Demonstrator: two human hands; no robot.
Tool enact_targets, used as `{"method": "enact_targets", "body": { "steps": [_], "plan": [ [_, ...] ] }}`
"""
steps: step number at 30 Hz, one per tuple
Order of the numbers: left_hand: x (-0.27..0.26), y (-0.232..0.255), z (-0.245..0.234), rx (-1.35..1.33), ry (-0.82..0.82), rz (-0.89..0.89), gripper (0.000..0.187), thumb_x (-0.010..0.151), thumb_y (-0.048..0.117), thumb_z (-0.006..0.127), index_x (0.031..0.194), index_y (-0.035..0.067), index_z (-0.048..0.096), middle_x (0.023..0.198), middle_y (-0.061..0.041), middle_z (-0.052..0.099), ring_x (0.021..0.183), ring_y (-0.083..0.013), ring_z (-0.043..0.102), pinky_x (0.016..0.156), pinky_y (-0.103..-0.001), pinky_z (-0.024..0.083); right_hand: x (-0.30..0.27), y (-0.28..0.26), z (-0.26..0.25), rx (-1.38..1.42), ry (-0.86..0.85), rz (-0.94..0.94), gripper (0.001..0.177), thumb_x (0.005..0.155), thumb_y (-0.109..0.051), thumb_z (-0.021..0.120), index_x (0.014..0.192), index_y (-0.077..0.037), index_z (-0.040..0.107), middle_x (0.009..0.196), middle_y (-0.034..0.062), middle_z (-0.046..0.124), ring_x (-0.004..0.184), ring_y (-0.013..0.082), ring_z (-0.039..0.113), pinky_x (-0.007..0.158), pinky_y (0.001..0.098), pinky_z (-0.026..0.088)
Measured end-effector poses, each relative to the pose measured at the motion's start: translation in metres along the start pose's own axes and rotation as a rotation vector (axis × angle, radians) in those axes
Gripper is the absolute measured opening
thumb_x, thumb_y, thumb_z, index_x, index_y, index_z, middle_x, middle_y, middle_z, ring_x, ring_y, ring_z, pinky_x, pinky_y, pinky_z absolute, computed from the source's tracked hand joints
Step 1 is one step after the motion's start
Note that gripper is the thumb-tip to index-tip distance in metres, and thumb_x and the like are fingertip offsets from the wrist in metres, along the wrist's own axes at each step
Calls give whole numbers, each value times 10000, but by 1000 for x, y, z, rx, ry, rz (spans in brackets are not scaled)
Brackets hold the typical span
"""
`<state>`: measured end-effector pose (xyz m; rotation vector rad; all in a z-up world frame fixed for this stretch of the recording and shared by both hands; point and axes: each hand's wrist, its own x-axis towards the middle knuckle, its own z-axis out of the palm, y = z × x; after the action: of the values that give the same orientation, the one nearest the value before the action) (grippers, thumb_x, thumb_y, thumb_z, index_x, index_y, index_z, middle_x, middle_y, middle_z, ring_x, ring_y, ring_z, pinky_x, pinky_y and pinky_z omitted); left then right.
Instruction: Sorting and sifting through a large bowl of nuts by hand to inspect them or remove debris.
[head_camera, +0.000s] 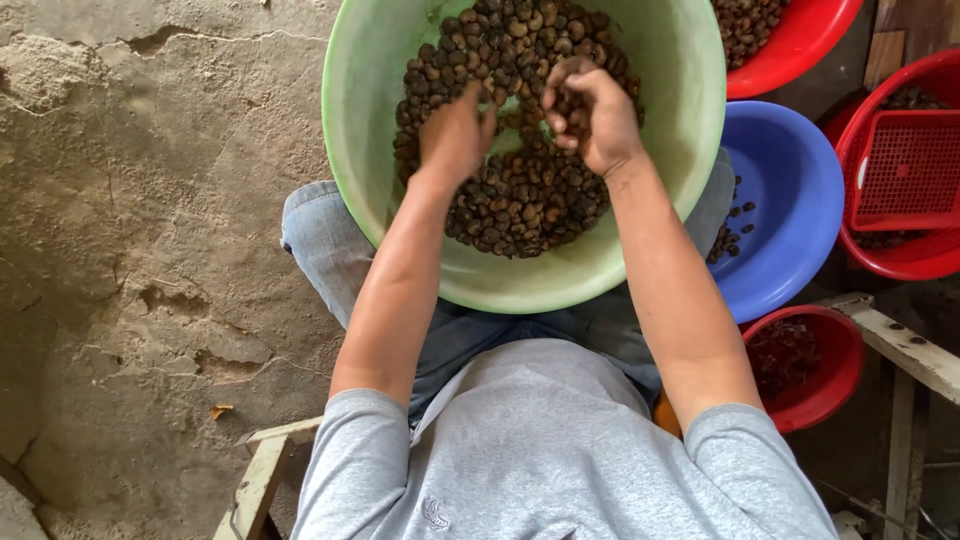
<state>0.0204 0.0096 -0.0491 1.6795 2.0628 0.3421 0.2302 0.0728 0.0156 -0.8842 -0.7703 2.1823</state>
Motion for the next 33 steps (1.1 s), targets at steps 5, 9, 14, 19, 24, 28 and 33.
{"method": "enact_targets", "body": {
  "steps": [5, 9, 14, 19, 24, 28, 33],
  "plan": [
    [0, 9, 20, 268, -207, 8, 322, 1008, 232, 534, 1292, 84, 502, 826, -185, 747, 720, -414, 727, 647, -531, 561, -9, -6, 7, -151, 206, -48, 294, 973, -401, 626, 880, -122, 621, 772, 16, 639, 529, 78, 524, 404, 219, 338],
    [0, 5, 22, 243, -207, 2, 292, 973, 183, 537, 1235, 56, 520, 799, -199, 737, 712, -434, 715, 641, -542, 548, 2, 14, 1, -523, 367, 75, 314, 1019, -432, 654, 1069, -123, 638, 612, -56, 525, 415, 52, 440, 336, 221, 316],
    [-5, 14, -31, -507, -178, -137, 322, 1005, 304, 632, 1178, 43, 561, 899, -87, 649, 742, -243, 601, 660, -415, 497, 11, 37, 7, -1313, 165, 36, 335, 1092, -278, 578, 1326, -50, 501, 847, 76, 622, 619, 189, 572, 564, 348, 497],
    [-9, 24, -73, -1336, -125, -292, 192, 968, 235, 658, 1039, 61, 617, 690, -39, 595, 501, -113, 448, 445, -271, 341, 28, 80, -6, -1830, 38, -254, 442, 1012, -284, 626, 1379, -74, 498, 914, 222, 725, 777, 459, 691, 632, 551, 498],
    [-4, 17, -66, -1562, 9, -362, 238, 932, 281, 675, 998, 61, 611, 663, -144, 583, 467, -200, 569, 317, -245, 344, 40, 91, -6, -2027, -84, 107, 646, 966, -103, 539, 1573, 11, 348, 1151, 356, 706, 1017, 512, 729, 810, 646, 577],
    [-4, 21, -65, -1577, 51, -309, 247, 950, 265, 659, 1023, 32, 620, 734, -165, 610, 524, -214, 599, 329, -243, 342, 23, 64, 17, -1324, 25, 147, 612, 1069, -258, 513, 1539, 105, 364, 1303, 444, 581, 1149, 607, 617, 878, 735, 521],
    [-6, 33, -53, -1440, 41, 97, 245, 966, 269, 677, 1045, 38, 654, 861, -194, 700, 770, -265, 720, 608, -335, 558, -2, 34, 63, 19, 211, 239, 242, 1071, -231, 483, 1049, 8, 508, 944, 66, 419, 907, 266, 531, 799, 475, 540]
  ]
}}
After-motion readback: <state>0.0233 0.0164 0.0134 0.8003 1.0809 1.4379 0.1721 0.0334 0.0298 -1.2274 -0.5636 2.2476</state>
